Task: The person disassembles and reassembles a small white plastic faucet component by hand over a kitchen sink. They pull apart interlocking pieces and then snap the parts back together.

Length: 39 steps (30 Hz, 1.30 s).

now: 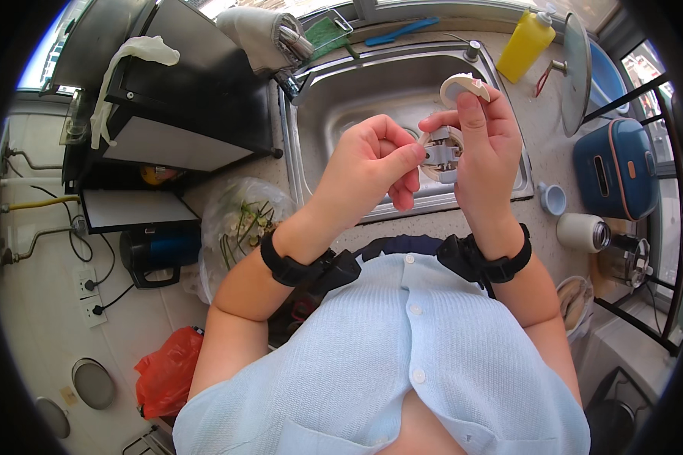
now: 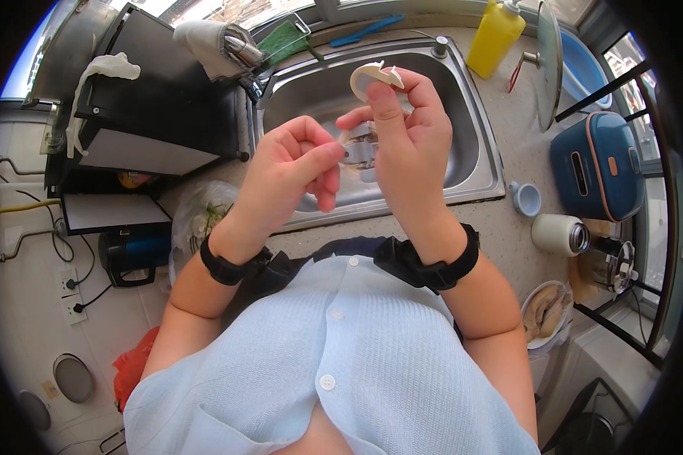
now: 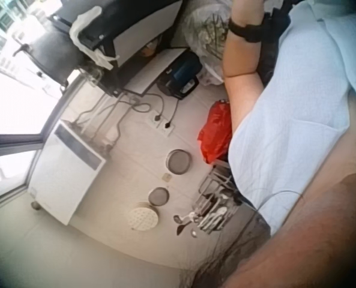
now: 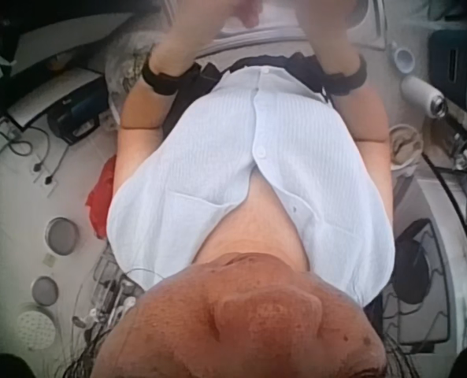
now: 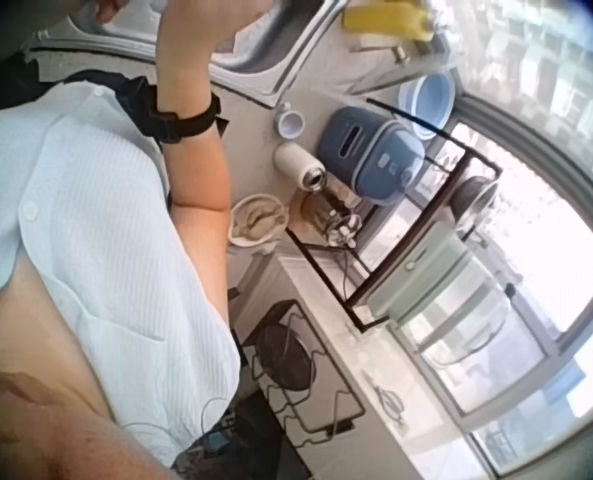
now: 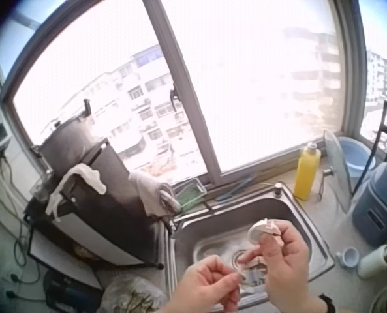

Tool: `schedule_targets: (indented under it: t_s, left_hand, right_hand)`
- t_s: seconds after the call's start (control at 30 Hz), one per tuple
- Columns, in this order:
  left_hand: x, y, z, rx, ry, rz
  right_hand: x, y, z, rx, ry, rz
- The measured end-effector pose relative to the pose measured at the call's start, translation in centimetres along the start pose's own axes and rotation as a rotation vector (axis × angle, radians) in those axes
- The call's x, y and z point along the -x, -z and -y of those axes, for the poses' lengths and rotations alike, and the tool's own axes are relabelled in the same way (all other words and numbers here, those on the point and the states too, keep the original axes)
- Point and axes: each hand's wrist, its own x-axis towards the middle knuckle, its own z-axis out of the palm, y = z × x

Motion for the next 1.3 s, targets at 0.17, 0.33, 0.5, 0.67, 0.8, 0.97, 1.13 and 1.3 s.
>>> schedule_targets:
  t_s: [0.17, 0.33, 0.5, 0.67, 0.8, 0.97, 1.13, 1.3]
  left_hand:
    - [0.0, 0.0, 0.0, -0.065, -0.022, -0.009]
    - [-0.2, 0.3, 0.2, -0.065, -0.070, 0.007]
    - [-0.2, 0.4, 0.7, -0.057, -0.145, 0.021]
    - [-0.5, 0.5, 0.9, -0.244, -0.298, 0.015]
    - [-0.8, 0.7, 1.0, -0.303, -0.324, 0.032]
    - [-0.6, 0.3, 0.6, 0.098, -0.005, 0.237]
    - [-0.9, 0.6, 0.5, 0.200, 0.083, 0.265]
    - [-0.7, 0.3, 0.4, 0.149, 0.018, 0.298]
  right_hand:
    - [0.2, 0.0, -0.1, -0.015, 0.048, 0.009]
    - [0.2, -0.2, 0.1, -0.024, 0.089, 0.019]
    - [0.2, -0.2, 0.1, -0.014, 0.091, 0.022]
    - [0.2, -0.3, 0.1, -0.021, 0.110, 0.034]
    - [0.3, -0.2, 0.2, -0.036, 0.099, 0.043]
    - [0.4, -0.1, 0.6, -0.038, 0.087, 0.034]
    - [0.6, -0.2, 1.2, -0.066, 0.046, 0.010]
    - [0.7, 0.1, 1.2, -0.081, 0.041, 0.040]
